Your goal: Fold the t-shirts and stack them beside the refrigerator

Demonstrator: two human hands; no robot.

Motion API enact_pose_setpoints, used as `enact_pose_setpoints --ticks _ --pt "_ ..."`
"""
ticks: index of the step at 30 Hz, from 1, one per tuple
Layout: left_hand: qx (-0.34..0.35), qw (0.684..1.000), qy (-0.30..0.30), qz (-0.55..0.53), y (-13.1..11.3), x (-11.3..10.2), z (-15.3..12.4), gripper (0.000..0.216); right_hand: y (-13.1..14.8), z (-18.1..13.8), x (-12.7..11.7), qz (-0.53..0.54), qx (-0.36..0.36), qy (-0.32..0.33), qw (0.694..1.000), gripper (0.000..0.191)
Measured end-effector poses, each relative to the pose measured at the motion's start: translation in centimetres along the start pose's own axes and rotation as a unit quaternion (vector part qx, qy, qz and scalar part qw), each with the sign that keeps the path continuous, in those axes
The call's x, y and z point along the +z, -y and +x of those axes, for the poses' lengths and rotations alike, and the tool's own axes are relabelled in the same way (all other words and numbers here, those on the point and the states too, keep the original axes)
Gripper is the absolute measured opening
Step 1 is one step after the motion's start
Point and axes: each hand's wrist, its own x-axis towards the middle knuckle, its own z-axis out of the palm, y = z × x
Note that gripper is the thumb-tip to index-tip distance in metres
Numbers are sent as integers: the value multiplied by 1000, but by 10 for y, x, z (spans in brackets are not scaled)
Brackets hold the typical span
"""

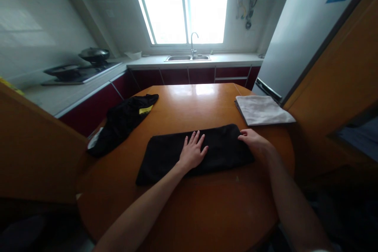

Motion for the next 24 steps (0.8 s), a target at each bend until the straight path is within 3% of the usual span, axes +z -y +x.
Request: enact_pose_setpoints --ticks 3,6,10,15,20,24 --pt "-2 1000 -9 0 -1 -3 -1 63 5 -8 -8 49 17 17 999 25" --pt "21 998 -61 1 -8 -13 -4 60 9 -12 -11 87 5 18 996 35" --pt "124 978 -133 -106 -23 -26 -9 51 15 -10 -1 106 -78 15 991 41" --pt "198 931 -152 -265 -30 -25 -14 49 24 -7 28 98 -207 -7 973 43" --pt "169 909 -145 -351 -26 -21 -13 46 35 -14 61 98 -268 46 957 35" --pt "106 908 -149 -376 -25 -21 -10 35 34 -14 78 150 -195 99 964 38"
